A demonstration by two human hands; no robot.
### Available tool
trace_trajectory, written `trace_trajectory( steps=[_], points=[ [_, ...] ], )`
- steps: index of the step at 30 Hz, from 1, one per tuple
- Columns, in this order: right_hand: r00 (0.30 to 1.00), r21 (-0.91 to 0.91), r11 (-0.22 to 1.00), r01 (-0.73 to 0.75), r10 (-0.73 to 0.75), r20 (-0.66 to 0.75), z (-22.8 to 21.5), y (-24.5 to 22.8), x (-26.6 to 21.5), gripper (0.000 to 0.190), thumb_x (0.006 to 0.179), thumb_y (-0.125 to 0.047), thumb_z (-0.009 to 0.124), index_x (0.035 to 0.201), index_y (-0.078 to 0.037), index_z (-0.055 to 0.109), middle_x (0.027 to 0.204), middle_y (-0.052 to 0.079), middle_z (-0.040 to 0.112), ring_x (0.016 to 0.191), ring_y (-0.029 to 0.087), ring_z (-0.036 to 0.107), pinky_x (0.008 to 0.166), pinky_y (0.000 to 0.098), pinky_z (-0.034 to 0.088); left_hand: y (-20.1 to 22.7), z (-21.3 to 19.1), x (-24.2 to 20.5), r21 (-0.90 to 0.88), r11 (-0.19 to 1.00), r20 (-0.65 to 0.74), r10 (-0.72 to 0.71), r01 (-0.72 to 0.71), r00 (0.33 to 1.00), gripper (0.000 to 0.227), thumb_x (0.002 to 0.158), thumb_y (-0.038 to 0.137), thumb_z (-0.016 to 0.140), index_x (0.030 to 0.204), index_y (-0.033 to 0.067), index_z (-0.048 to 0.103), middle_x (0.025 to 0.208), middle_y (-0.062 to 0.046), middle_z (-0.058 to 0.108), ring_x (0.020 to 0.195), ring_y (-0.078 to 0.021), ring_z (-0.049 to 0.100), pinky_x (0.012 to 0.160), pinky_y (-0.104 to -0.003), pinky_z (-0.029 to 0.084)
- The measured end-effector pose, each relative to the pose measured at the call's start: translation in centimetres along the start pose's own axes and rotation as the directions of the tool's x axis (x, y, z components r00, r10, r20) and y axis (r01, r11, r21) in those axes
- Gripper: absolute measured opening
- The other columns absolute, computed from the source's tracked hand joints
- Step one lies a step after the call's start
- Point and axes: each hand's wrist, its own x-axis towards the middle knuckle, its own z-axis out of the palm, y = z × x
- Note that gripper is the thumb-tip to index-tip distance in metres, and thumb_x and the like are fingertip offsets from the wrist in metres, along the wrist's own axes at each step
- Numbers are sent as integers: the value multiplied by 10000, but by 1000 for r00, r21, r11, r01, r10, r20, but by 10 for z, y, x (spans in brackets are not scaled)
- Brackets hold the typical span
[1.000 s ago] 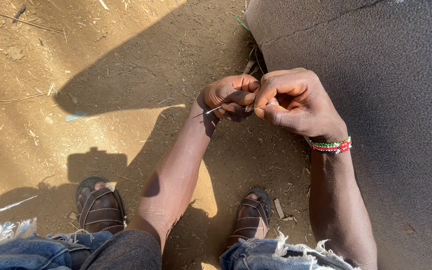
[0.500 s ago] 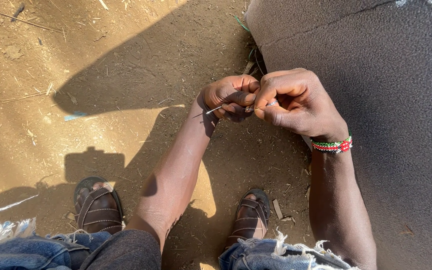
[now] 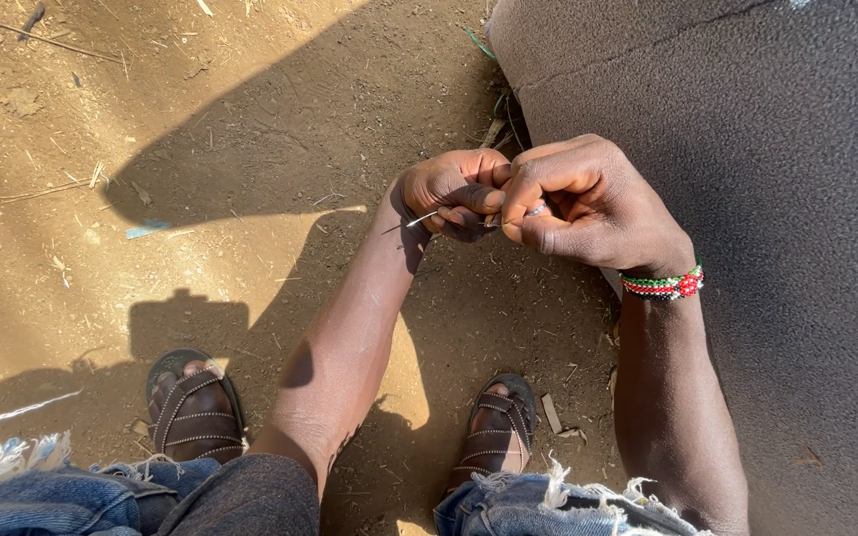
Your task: Hand-sewing a seam on a piece of upholstered furniture using a curved needle
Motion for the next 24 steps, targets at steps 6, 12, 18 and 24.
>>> trace_trajectory(
  steps=[6, 12, 18, 24],
  points=[
    [1000, 1, 1000, -12, 12, 9, 0, 2, 1, 178, 914, -29, 814, 763, -53, 722, 627, 72, 531, 628, 111, 484, 590, 314, 452, 0, 1, 0, 19, 1000, -10, 0, 0, 1000, 185, 977, 2, 753, 918, -148, 663, 647, -229, 632, 367, -9, 429, 287, -146, 386],
    [1000, -6, 1000, -18, 18, -3, 3, 1, 1, 148, 930, -34, 809, 800, -50, 740, 644, 84, 537, 653, 110, 485, 601, 314, 459, 0, -2, 0, 10, 1000, -27, 7, -7, 1000, 169, 975, 1, 757, 919, -134, 673, 688, -223, 656, 374, -10, 446, 283, -146, 386],
    [991, -85, 996, 11, -22, -128, 6, -1, -1, 100, 961, -38, 814, 867, -27, 784, 692, 101, 580, 680, 156, 530, 668, 336, 479, 4, 3, 0, -86, 996, -19, 19, -20, 1000, 134, 1023, 13, 707, 968, -96, 649, 660, -171, 601, 404, -19, 459, 304, -155, 400],
    [947, -200, 980, 3, -67, -313, 1, 18, -11, 76, 977, -77, 854, 1012, -11, 847, 814, 105, 642, 745, 160, 577, 729, 306, 484, 12, -5, 10, -216, 976, 22, 12, -7, 1000, 144, 1130, 78, 571, 1044, -18, 634, 741, -105, 612, 464, -4, 489, 355, -111, 408]
  ],
)
